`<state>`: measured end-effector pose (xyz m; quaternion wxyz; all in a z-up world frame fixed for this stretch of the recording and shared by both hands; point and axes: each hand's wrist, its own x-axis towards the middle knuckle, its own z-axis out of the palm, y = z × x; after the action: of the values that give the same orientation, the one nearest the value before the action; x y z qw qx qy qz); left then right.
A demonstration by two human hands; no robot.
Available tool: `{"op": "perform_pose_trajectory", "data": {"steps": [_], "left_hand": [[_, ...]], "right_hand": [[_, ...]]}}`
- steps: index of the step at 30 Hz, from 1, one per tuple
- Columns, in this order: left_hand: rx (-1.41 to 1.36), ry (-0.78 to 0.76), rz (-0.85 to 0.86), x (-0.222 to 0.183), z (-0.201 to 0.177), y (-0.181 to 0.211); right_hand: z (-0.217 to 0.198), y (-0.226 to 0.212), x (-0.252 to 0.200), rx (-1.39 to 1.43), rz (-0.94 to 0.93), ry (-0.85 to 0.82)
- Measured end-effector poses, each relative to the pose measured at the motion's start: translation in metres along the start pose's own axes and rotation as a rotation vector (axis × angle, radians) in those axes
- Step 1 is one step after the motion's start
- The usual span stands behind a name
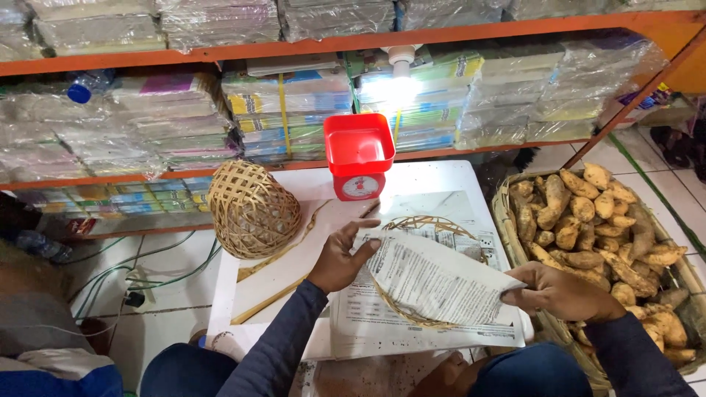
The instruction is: Lining a small woven basket with newspaper as part of food preparation.
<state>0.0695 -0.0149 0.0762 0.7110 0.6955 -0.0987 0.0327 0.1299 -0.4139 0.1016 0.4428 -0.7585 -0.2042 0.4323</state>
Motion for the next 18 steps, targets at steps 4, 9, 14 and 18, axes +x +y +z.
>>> {"op": "perform_pose_trajectory", "data": {"steps": [4,9,14,18], "left_hand": [[0.035,0.007,0.053,0.006,-0.005,-0.007],[-0.005,0.005,-0.026,0.013,0.001,-0.014],[0.025,0.038,0.157,0.009,0.002,0.002],[-0.016,0.034,0.113,0.003,0.004,0.006]], "right_hand": [[-0.008,0.022,0.002,0.080,0.143,0.073],[-0.013,-0.002,0.014,0.431,-0.281,-0.006],[-0.006,-0.026,0.074,0.588,-0.331,-0.193],[0.020,-0.025,0.106,0.729,-0.041,-0.136]]}}
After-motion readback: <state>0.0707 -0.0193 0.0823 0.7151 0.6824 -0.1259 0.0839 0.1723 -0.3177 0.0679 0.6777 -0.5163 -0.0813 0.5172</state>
